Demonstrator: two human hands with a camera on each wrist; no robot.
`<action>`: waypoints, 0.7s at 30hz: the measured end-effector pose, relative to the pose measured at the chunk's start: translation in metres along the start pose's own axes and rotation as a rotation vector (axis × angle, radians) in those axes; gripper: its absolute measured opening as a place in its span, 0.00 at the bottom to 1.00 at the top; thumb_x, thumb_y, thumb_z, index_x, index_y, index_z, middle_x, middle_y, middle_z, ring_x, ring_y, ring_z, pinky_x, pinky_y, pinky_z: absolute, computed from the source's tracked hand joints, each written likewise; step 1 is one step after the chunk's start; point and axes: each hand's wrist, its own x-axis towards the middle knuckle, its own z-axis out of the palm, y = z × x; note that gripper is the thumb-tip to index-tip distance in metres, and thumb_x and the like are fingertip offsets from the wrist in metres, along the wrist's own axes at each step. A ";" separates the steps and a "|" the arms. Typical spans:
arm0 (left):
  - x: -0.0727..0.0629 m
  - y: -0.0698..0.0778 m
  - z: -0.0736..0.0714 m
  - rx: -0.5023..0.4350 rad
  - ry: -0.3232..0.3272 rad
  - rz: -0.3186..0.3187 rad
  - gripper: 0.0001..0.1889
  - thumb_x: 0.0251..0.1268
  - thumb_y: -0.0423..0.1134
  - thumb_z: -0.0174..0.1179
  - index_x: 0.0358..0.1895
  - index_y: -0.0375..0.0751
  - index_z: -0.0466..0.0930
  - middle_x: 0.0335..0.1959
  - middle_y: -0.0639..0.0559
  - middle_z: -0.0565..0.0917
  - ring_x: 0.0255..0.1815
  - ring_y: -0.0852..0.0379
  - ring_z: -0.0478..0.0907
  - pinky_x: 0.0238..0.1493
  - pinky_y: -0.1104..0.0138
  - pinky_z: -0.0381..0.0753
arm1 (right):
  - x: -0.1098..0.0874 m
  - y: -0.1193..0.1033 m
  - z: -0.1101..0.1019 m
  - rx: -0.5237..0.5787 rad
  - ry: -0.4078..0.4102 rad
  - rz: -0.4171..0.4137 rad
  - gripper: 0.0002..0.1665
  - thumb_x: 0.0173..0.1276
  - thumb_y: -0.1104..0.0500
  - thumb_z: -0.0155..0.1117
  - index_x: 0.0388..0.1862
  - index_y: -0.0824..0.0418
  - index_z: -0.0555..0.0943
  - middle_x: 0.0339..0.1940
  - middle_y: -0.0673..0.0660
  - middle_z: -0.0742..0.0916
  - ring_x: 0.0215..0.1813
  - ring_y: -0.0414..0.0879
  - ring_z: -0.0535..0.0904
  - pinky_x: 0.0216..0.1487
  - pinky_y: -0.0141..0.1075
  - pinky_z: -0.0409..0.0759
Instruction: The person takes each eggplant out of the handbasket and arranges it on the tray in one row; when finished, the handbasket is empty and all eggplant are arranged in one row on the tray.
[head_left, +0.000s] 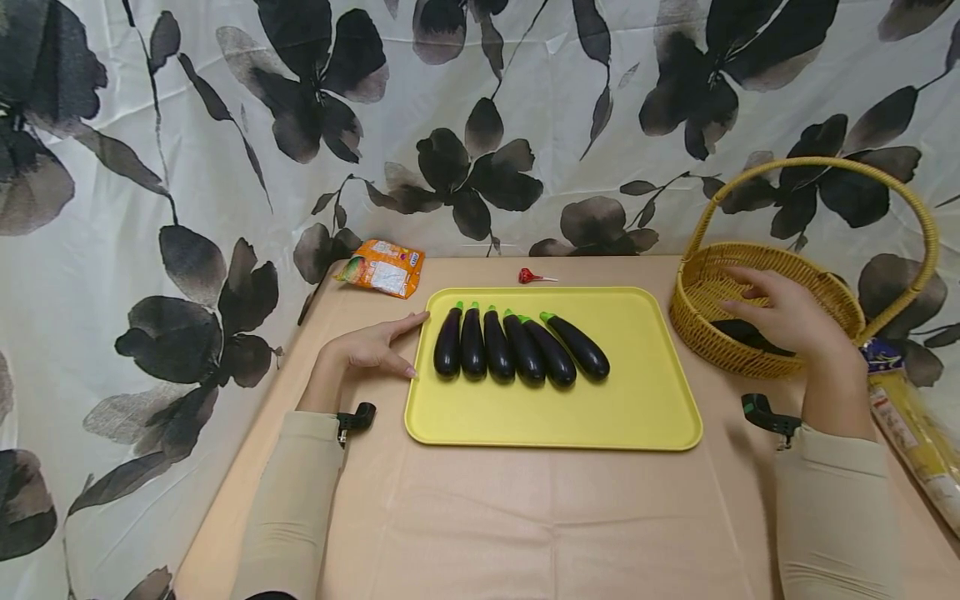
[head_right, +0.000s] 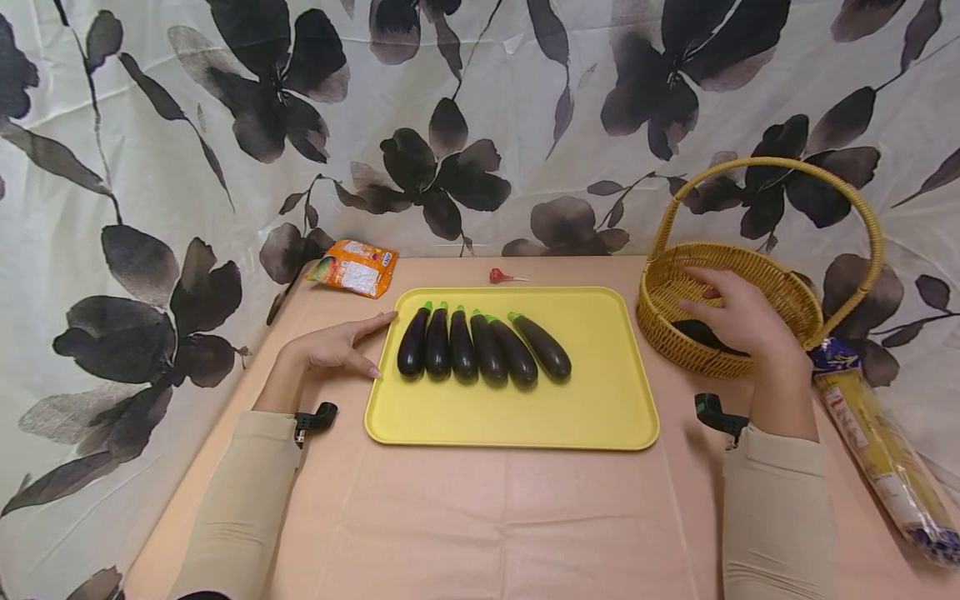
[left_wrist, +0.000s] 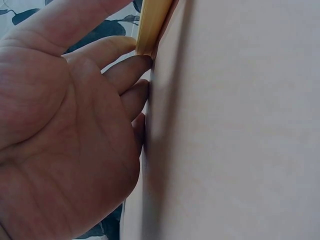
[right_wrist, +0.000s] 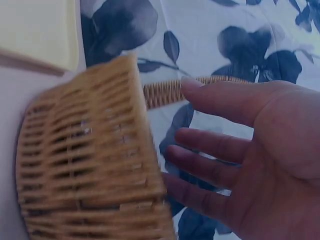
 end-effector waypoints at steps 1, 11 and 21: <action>0.000 0.000 0.000 0.001 -0.001 0.002 0.65 0.46 0.51 0.84 0.86 0.54 0.48 0.88 0.51 0.46 0.88 0.47 0.38 0.86 0.46 0.41 | -0.001 0.004 0.000 -0.006 -0.009 0.009 0.41 0.82 0.46 0.56 0.83 0.65 0.59 0.75 0.76 0.69 0.67 0.74 0.69 0.59 0.71 0.74; 0.001 0.002 0.000 0.012 0.001 -0.022 0.66 0.44 0.54 0.84 0.86 0.57 0.48 0.88 0.53 0.47 0.88 0.49 0.40 0.86 0.47 0.42 | -0.004 0.031 -0.004 -0.041 -0.087 0.070 0.40 0.84 0.46 0.52 0.83 0.67 0.57 0.72 0.80 0.70 0.67 0.79 0.68 0.61 0.73 0.70; 0.001 0.003 -0.001 -0.004 -0.008 -0.019 0.67 0.43 0.55 0.84 0.86 0.56 0.48 0.88 0.53 0.46 0.88 0.49 0.39 0.86 0.46 0.41 | -0.001 0.046 0.004 -0.052 -0.134 0.129 0.39 0.85 0.46 0.49 0.82 0.69 0.57 0.71 0.82 0.69 0.68 0.82 0.64 0.64 0.77 0.65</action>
